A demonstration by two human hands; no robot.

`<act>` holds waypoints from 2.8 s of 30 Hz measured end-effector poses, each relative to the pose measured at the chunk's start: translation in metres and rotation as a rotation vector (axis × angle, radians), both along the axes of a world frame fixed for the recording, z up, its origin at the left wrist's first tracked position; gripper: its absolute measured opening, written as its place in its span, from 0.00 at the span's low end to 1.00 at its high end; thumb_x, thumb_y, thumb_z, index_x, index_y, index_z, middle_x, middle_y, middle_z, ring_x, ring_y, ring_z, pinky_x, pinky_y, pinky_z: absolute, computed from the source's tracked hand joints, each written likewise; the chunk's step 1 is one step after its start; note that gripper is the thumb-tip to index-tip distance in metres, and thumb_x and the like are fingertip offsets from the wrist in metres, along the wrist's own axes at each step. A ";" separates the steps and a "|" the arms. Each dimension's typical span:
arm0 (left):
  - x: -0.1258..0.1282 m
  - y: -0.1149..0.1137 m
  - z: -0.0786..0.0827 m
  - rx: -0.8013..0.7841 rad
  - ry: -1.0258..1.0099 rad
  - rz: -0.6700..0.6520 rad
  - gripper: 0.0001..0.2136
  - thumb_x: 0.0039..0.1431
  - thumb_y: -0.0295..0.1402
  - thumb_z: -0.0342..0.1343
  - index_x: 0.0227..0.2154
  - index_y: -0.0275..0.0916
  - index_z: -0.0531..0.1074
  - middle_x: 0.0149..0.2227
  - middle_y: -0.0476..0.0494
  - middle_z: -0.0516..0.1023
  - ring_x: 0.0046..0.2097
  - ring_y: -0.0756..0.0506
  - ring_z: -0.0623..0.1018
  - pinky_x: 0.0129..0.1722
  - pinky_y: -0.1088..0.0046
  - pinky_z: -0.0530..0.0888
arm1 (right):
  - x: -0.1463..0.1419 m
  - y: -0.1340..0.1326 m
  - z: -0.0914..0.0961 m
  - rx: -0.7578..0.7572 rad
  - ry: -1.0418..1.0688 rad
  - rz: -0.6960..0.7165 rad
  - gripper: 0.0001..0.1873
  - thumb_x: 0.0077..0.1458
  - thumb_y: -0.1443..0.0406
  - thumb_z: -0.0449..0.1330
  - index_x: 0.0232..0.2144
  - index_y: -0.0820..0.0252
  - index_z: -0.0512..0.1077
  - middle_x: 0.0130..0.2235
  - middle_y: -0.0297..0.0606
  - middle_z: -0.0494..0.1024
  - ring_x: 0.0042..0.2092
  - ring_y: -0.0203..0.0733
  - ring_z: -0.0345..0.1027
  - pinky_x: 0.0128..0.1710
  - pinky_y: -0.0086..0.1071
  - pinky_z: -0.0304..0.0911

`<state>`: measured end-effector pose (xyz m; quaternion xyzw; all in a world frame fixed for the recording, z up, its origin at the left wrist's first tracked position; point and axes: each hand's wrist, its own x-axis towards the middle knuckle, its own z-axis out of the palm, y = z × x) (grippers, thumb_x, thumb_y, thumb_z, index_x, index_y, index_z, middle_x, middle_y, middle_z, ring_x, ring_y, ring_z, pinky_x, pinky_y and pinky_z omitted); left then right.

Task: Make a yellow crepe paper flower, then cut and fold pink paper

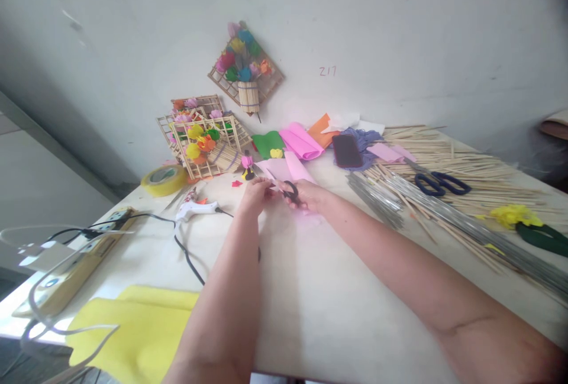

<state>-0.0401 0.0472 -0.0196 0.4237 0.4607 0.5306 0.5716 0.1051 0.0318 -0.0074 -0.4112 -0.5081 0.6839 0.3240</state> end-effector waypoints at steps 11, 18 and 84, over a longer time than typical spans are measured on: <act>0.000 0.001 -0.001 -0.001 -0.015 0.007 0.04 0.46 0.21 0.48 0.22 0.35 0.62 0.19 0.49 0.68 0.18 0.54 0.67 0.19 0.78 0.64 | -0.003 -0.002 0.000 0.016 0.032 -0.045 0.20 0.44 0.52 0.60 0.25 0.64 0.63 0.15 0.26 0.63 0.13 0.24 0.53 0.08 0.19 0.40; 0.000 0.002 -0.001 0.005 -0.029 -0.011 0.02 0.45 0.23 0.50 0.22 0.34 0.64 0.19 0.48 0.69 0.17 0.54 0.67 0.18 0.78 0.64 | -0.003 0.009 -0.004 0.064 0.051 0.009 0.24 0.41 0.49 0.60 0.25 0.66 0.64 0.16 0.30 0.65 0.14 0.25 0.55 0.07 0.18 0.41; 0.001 0.005 -0.004 0.062 0.042 0.134 0.05 0.41 0.28 0.54 0.21 0.35 0.62 0.14 0.54 0.64 0.16 0.55 0.66 0.18 0.80 0.63 | -0.019 0.017 0.006 0.108 0.047 -0.097 0.21 0.42 0.51 0.61 0.19 0.64 0.63 0.14 0.30 0.64 0.13 0.26 0.54 0.08 0.20 0.43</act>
